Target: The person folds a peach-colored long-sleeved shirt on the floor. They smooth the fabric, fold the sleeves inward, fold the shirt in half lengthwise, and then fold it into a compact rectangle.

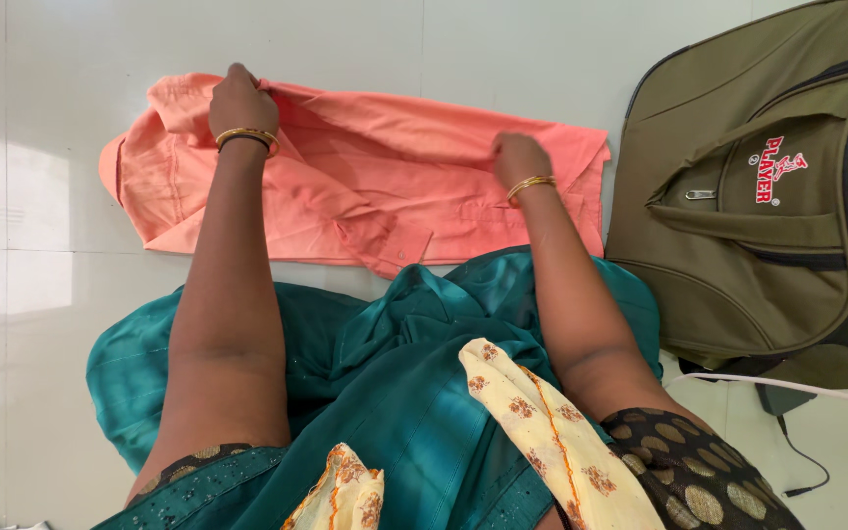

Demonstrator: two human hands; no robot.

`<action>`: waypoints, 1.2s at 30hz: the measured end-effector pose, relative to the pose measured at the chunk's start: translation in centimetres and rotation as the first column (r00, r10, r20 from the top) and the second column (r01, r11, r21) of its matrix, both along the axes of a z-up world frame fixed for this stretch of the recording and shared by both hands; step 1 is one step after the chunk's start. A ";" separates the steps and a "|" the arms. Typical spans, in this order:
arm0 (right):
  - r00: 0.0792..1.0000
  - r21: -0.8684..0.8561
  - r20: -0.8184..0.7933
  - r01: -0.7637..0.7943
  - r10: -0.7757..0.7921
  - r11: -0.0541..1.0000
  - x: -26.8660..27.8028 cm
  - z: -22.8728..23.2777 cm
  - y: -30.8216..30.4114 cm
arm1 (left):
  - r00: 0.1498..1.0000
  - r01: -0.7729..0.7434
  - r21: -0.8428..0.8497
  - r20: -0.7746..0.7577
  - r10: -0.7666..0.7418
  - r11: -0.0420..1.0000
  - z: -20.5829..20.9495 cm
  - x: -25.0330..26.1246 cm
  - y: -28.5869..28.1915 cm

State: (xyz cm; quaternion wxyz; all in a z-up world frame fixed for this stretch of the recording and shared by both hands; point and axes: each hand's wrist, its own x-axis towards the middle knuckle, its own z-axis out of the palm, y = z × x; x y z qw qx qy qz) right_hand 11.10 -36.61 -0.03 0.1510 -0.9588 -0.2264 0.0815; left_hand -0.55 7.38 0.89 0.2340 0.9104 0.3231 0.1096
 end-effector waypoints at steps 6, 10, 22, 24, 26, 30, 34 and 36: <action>0.888 0.341 0.363 0.155 -0.282 0.927 2.4 3.4 -3.2 | 0.985 0.173 0.303 -0.033 -0.171 0.937 1.9 -0.3 -1.9; 0.900 0.300 0.184 0.332 -0.396 0.894 2.5 3.2 -3.2 | 0.932 -0.027 0.274 -0.340 0.124 0.961 3.3 -0.5 -0.4; 0.904 0.210 0.219 0.324 -0.367 0.923 3.7 0.3 -3.6 | 0.763 -0.191 -0.758 0.285 0.580 0.624 -2.2 -2.6 11.3; 0.878 0.255 0.264 0.335 -0.399 0.907 3.9 0.2 -3.8 | 0.645 -0.033 -0.845 0.390 0.657 0.534 -2.3 -2.4 12.2; 0.863 0.272 0.291 0.338 -0.412 0.901 4.0 0.3 -3.9 | 0.586 -0.097 -0.871 0.341 0.735 0.481 -2.6 -2.9 13.1; 0.875 0.226 0.312 0.310 -0.370 0.923 3.9 1.1 -3.8 | 0.631 -0.276 -0.780 0.294 0.718 0.562 -2.8 -3.3 15.0; 0.953 0.118 0.117 0.265 -0.279 0.957 3.4 2.8 -4.1 | 0.630 -0.333 -0.615 0.418 0.654 0.714 -2.1 -4.7 13.9; 0.966 -0.031 -0.044 0.253 -0.254 0.967 3.7 3.7 -4.9 | 0.753 -0.459 -0.368 0.323 0.574 0.809 0.1 -5.5 12.3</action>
